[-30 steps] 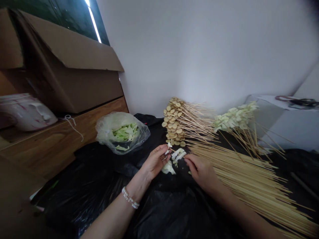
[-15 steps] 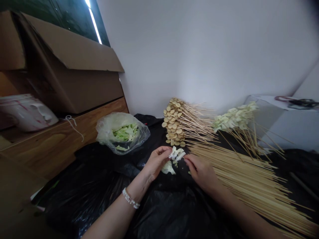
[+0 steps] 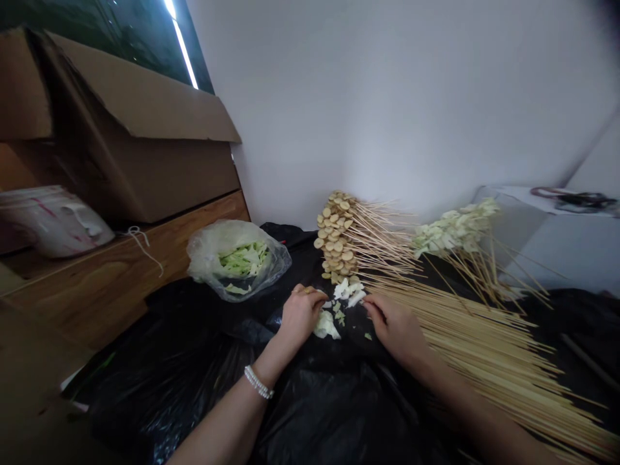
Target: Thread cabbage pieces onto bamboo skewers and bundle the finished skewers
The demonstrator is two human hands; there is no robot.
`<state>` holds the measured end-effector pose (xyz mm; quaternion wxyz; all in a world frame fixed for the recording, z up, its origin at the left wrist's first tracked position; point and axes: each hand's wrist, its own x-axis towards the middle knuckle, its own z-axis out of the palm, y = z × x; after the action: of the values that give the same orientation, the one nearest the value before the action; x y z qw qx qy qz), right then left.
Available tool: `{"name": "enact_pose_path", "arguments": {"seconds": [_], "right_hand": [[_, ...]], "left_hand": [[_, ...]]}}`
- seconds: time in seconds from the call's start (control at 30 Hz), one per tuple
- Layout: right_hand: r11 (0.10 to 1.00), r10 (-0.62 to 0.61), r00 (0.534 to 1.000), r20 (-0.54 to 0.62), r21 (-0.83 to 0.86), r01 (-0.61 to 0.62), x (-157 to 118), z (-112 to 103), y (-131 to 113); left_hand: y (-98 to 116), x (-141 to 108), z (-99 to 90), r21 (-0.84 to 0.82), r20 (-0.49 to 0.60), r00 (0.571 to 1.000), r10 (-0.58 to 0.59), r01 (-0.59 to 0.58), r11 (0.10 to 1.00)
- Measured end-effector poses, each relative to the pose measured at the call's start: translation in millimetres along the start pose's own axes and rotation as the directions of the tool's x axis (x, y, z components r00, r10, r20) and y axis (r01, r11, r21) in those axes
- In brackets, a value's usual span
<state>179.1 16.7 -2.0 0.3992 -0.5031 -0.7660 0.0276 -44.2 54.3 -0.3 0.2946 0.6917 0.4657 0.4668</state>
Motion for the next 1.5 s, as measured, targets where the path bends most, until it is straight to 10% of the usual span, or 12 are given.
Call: {"name": "enact_pose_path", "arguments": {"seconds": [0.27,0.8,1.03,1.23,1.5], "right_hand": [[1.0,0.001,1.0,0.029,0.004,-0.002,-1,0,-1],[0.999,0.003,0.998,0.061,-0.033,-0.001,-2,3,1],[1.0,0.0,0.999,0.041,0.002,0.0,-2,2,-1],[0.998,-0.069,0.996,0.048,-0.007,0.07,-3,1,-5],[0.993,-0.078,0.995,0.069,-0.078,0.083,-4,3,-3]], "left_hand": [[-15,-1,5.0,0.047,0.139,0.985,0.097,-0.104,0.993],[1,-1,3.9,0.329,0.079,0.994,0.078,-0.1,0.939],[11,5,-1.7,-0.056,-0.193,0.975,-0.108,0.099,0.993],[10,8,5.9,-0.567,-0.098,0.929,-0.356,0.242,0.787],[17,6,6.7,-0.615,-0.058,0.934,-0.353,0.245,0.75]]}}
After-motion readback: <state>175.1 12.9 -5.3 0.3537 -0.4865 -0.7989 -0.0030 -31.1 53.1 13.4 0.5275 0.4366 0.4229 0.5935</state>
